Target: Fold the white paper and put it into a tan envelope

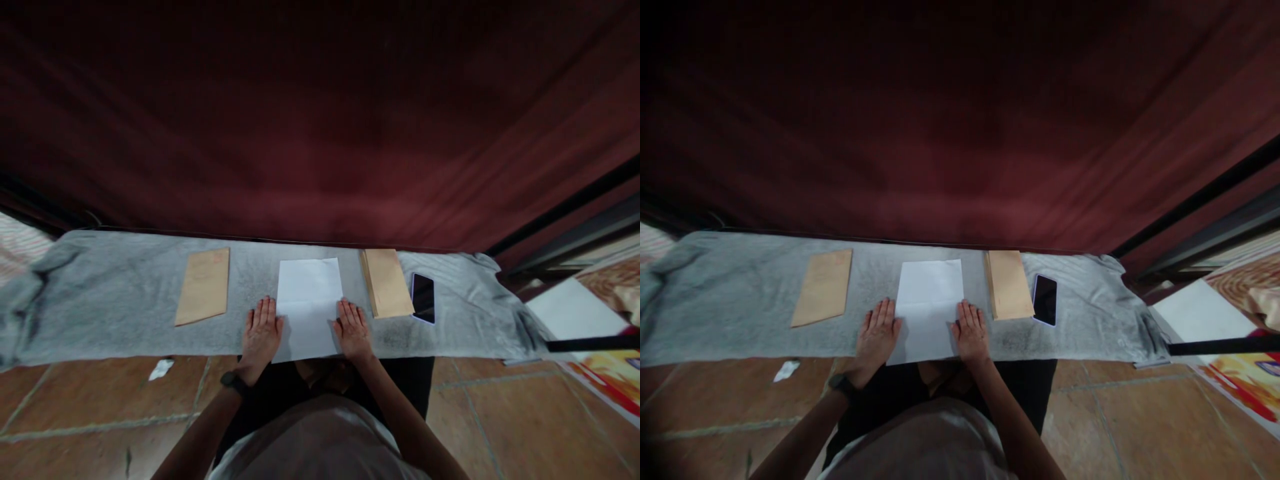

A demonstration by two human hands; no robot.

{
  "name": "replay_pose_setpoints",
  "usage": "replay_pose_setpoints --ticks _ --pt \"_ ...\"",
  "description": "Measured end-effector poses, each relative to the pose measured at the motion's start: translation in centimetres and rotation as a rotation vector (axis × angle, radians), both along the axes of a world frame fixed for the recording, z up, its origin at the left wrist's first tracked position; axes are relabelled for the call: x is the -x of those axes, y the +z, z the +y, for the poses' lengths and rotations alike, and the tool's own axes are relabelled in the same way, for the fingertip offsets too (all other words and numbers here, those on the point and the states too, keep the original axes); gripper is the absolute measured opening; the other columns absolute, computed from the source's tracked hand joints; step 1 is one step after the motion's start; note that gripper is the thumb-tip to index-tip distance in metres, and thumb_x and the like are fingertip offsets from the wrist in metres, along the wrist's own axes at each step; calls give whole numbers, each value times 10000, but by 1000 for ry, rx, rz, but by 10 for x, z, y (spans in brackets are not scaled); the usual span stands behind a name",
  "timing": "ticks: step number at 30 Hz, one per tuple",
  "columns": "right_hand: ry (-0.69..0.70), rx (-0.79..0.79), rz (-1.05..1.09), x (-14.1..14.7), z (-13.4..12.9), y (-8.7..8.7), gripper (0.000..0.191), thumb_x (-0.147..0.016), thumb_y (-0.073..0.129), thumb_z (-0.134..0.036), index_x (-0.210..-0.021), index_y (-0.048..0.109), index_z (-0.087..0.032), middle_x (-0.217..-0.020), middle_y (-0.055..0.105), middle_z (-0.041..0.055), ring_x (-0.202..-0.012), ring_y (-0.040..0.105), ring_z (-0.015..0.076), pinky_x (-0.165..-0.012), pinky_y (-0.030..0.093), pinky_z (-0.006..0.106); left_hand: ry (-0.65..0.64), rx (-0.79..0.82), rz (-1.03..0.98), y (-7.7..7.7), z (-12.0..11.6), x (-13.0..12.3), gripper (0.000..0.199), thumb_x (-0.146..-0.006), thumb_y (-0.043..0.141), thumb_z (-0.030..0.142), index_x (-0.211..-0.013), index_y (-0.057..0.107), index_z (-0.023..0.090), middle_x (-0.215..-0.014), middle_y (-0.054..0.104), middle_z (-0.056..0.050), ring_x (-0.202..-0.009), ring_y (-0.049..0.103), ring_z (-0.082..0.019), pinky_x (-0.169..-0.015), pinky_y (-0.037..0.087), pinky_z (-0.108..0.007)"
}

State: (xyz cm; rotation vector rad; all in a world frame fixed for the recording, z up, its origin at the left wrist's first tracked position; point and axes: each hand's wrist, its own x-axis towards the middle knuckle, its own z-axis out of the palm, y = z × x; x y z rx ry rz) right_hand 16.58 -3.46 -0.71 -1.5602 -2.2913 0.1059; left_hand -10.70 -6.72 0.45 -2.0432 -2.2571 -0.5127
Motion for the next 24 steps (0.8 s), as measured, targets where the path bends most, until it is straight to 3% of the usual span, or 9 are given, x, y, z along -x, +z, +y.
replay_pose_setpoints --ticks 4,9,12,18,24 --pt "-33 25 59 11 12 5 505 -1055 385 -293 -1528 431 -123 -1556 466 141 -1464 406 284 -1228 282 508 -32 -26 -33 6 17 -12 598 -1014 321 319 -1542 361 42 -1594 368 -226 -1509 311 -340 -1218 262 -562" --pt "152 34 97 59 47 16 515 -1046 367 -238 -1545 388 -110 -1605 390 134 -1503 342 244 -1221 327 472 -346 40 -63 12 56 -58 574 -991 325 210 -1544 367 61 -1607 373 -179 -1528 277 -278 -1245 256 -488" --pt "195 34 78 79 70 17 501 -1047 356 -214 -1528 408 -85 -1577 434 148 -1492 363 216 -1225 326 441 -425 91 -36 9 79 -69 571 -961 348 159 -1518 418 55 -1598 382 -193 -1531 264 -290 -1247 232 -505" --pt "106 23 40 77 101 10 470 -1066 352 -325 -1489 493 -180 -1567 459 102 -1463 410 247 -1220 291 469 -299 110 30 4 107 -43 559 -1014 291 266 -1536 404 103 -1597 406 -134 -1520 301 -257 -1249 223 -484" --pt "-14 35 -36 64 114 2 516 -1069 334 -366 -1538 419 -169 -1589 421 118 -1478 377 263 -1220 247 476 -76 74 21 1 104 -7 610 -1018 287 355 -1548 368 63 -1605 374 -165 -1526 285 -270 -1247 208 -477"
